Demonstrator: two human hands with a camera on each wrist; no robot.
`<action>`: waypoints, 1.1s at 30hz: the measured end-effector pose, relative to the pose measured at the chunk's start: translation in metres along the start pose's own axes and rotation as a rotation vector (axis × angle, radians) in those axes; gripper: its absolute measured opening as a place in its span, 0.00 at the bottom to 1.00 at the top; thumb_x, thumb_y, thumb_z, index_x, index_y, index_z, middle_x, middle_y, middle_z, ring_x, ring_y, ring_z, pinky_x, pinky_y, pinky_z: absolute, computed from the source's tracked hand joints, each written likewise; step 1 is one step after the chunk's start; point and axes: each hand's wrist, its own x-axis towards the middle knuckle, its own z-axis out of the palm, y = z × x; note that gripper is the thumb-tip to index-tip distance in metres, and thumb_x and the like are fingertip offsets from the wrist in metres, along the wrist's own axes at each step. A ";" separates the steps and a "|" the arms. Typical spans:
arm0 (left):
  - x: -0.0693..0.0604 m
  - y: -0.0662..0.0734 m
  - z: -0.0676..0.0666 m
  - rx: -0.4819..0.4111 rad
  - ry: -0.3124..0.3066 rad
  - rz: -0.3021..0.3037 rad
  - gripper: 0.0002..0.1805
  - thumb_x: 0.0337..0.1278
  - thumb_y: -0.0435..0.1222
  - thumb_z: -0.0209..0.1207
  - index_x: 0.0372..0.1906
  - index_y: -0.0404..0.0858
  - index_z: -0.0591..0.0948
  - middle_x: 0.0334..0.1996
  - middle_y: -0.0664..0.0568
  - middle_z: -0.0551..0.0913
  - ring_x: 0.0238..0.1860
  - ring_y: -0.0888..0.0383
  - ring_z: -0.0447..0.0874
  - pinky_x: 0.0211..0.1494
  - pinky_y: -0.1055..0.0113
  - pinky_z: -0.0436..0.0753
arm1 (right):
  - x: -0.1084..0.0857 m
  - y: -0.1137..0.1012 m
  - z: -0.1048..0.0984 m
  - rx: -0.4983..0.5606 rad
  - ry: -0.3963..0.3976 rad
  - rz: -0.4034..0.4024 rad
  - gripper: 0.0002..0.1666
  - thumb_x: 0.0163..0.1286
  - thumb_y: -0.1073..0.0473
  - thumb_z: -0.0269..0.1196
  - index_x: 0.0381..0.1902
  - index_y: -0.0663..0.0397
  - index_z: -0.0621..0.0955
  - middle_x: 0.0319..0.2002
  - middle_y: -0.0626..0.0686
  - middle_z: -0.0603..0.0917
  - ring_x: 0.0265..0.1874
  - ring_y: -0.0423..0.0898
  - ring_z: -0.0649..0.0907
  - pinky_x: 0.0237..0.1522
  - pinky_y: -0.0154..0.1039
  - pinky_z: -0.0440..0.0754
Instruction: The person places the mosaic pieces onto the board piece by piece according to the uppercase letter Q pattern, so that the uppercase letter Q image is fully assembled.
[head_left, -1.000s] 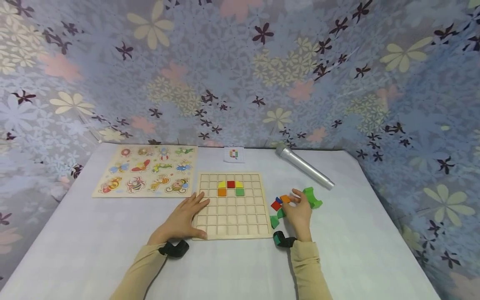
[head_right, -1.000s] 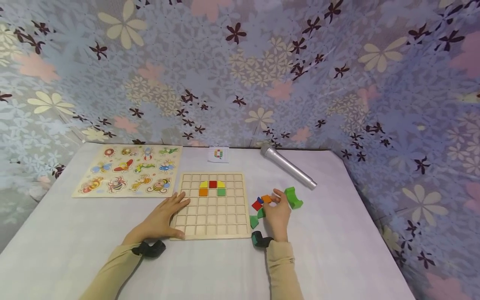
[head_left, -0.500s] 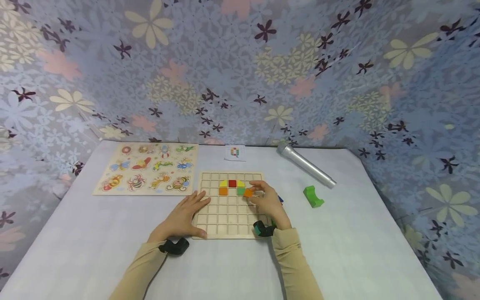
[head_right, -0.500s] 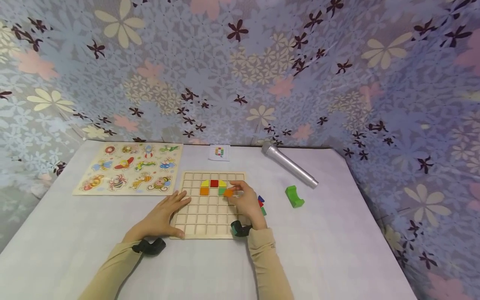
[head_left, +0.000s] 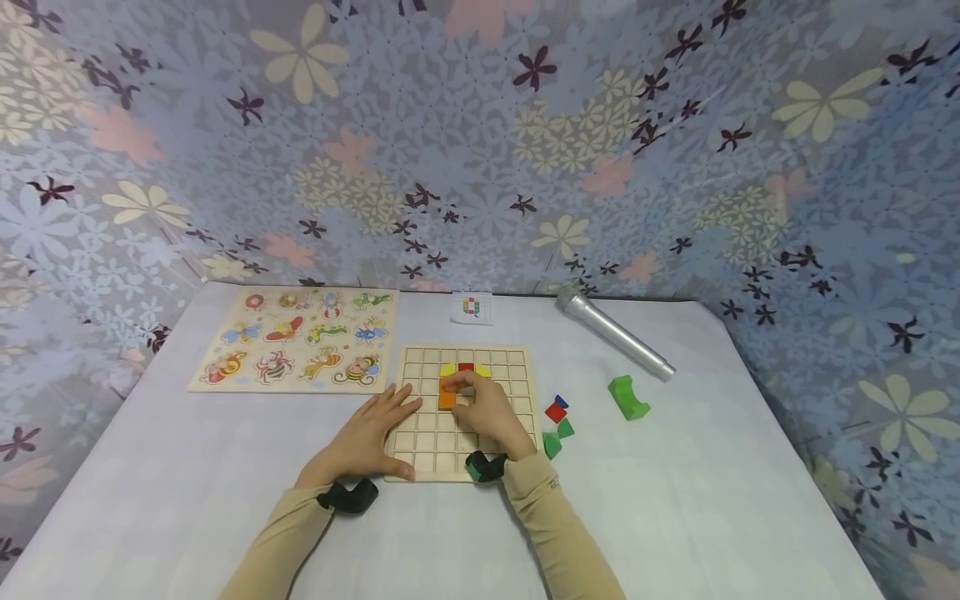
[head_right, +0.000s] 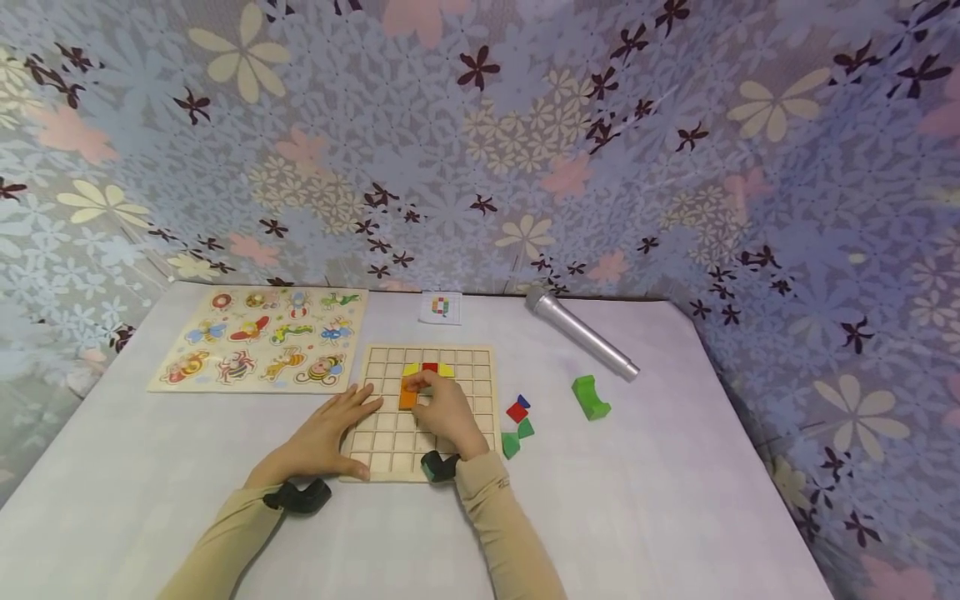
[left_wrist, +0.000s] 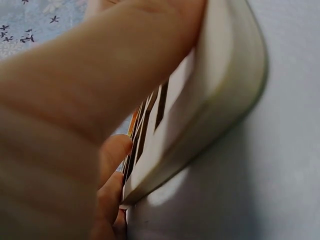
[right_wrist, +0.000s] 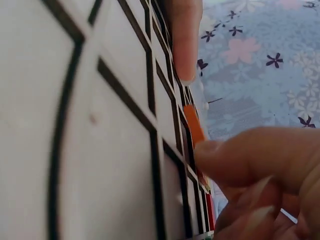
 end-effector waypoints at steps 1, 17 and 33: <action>0.000 0.000 0.000 -0.002 -0.001 -0.001 0.60 0.28 0.60 0.74 0.72 0.40 0.64 0.76 0.41 0.55 0.77 0.37 0.48 0.76 0.40 0.52 | 0.000 0.000 0.001 -0.005 0.005 -0.002 0.20 0.60 0.70 0.62 0.50 0.52 0.81 0.49 0.53 0.86 0.54 0.53 0.82 0.59 0.51 0.78; 0.000 0.002 0.001 -0.009 -0.005 -0.014 0.60 0.28 0.59 0.74 0.72 0.39 0.64 0.76 0.41 0.54 0.77 0.37 0.47 0.76 0.40 0.51 | -0.006 0.001 0.003 -0.032 0.018 0.029 0.20 0.60 0.66 0.64 0.51 0.48 0.81 0.52 0.51 0.85 0.38 0.45 0.79 0.37 0.33 0.74; 0.000 0.001 0.003 -0.015 -0.011 -0.024 0.60 0.29 0.59 0.74 0.73 0.40 0.63 0.77 0.42 0.52 0.77 0.38 0.45 0.78 0.42 0.48 | -0.045 0.062 -0.092 0.187 0.231 0.233 0.27 0.64 0.67 0.63 0.62 0.54 0.75 0.57 0.59 0.81 0.42 0.48 0.81 0.45 0.36 0.78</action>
